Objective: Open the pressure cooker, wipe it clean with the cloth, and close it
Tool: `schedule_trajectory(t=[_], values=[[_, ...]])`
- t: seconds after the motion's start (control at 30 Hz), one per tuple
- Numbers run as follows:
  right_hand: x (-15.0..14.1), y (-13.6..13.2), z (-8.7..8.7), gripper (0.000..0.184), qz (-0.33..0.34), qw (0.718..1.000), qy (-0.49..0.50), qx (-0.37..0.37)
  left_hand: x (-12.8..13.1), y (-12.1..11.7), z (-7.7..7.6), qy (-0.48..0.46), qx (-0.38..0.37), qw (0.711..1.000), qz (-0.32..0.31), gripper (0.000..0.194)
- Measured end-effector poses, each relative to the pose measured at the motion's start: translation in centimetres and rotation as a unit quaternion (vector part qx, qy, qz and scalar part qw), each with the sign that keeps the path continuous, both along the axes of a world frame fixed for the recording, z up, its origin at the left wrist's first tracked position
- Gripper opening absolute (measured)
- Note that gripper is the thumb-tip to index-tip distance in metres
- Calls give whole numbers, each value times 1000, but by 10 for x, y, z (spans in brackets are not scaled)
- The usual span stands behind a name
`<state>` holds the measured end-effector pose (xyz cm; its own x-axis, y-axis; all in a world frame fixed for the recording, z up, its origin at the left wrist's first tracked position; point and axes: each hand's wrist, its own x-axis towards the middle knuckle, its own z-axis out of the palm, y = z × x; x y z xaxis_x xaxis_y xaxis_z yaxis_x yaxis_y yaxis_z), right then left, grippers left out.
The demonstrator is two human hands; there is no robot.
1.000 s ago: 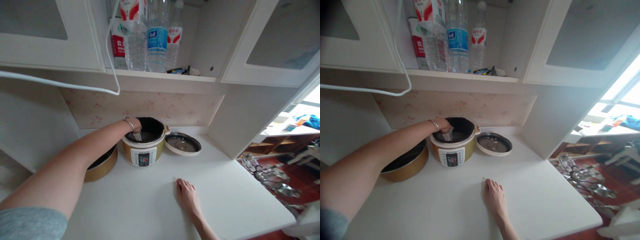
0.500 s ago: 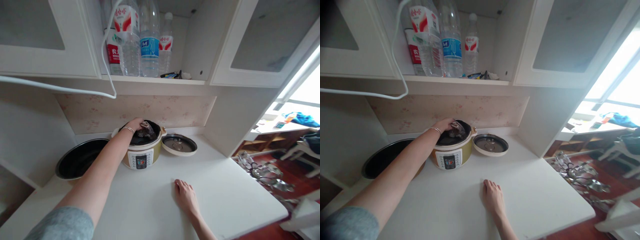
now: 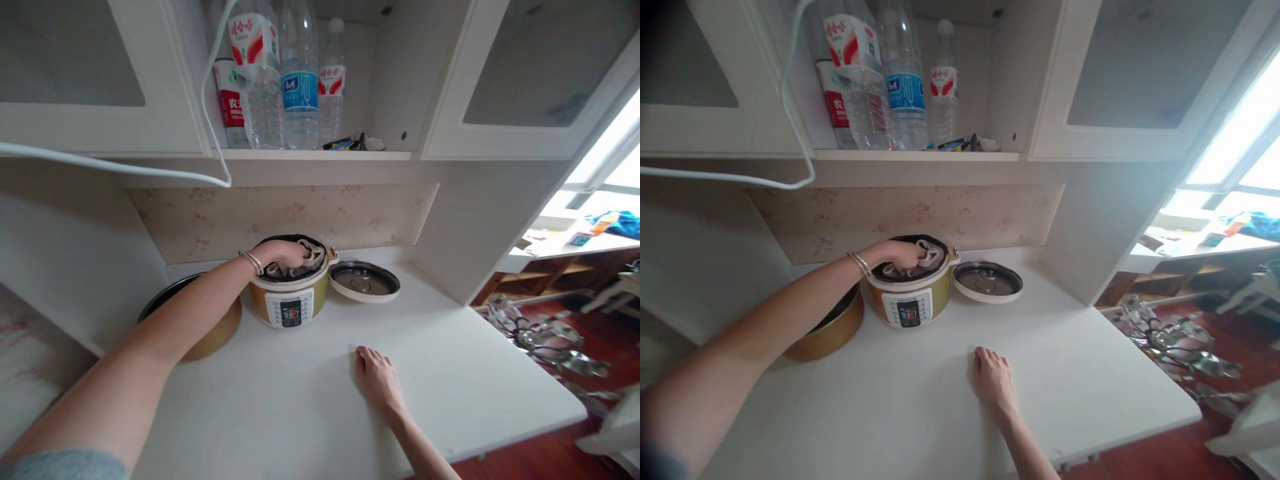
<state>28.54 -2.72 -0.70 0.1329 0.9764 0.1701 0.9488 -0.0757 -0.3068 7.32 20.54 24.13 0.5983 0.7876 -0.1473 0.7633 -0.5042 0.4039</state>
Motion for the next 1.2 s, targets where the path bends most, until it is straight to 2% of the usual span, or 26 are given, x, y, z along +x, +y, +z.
schedule_trajectory(t=[0.1,0.2,0.33,0.43,0.5,0.57,0.63,0.7,0.73,0.83,0.93,1.0,1.1,1.2], values=[[-2,-2,2,28,3,1000,-8,-5,-21,-31,10,102,109,988,23,22],[-6,-5,6,29,-2,1000,-17,-18,-27,-69,9,69,204,976,35,26],[-5,-10,3,31,4,1000,23,-5,-10,-118,-2,-1,294,955,34,32],[4,-12,-5,34,-10,987,160,-1,11,-149,-13,-8,357,934,2,37],[11,-13,-9,38,-59,951,304,-3,23,-166,-23,-1,391,920,-19,36],[15,-17,-9,46,-101,888,449,7,33,-182,-36,4,415,909,-36,34],[16,-24,-4,54,-99,814,572,16,41,-197,-54,0,424,904,-50,33],[13,-32,5,57,-65,752,656,2,49,-211,-76,-9,414,908,-64,34],[12,-36,10,57,-48,732,680,-12,53,-218,-89,-14,402,913,-70,34],[9,-43,23,56,-19,713,698,-59,62,-233,-134,-13,344,934,-91,32],[16,-43,28,49,-56,715,695,-40,64,-245,-181,2,267,957,-110,33],[26,-41,28,54,-112,723,681,0,60,-252,-204,-9,201,973,-116,44],[47,-40,26,67,-188,743,642,28,49,-261,-222,-91,90,984,-128,60],[64,-36,29,61,-238,787,565,63,31,-266,-227,-242,-36,966,-81,56]])
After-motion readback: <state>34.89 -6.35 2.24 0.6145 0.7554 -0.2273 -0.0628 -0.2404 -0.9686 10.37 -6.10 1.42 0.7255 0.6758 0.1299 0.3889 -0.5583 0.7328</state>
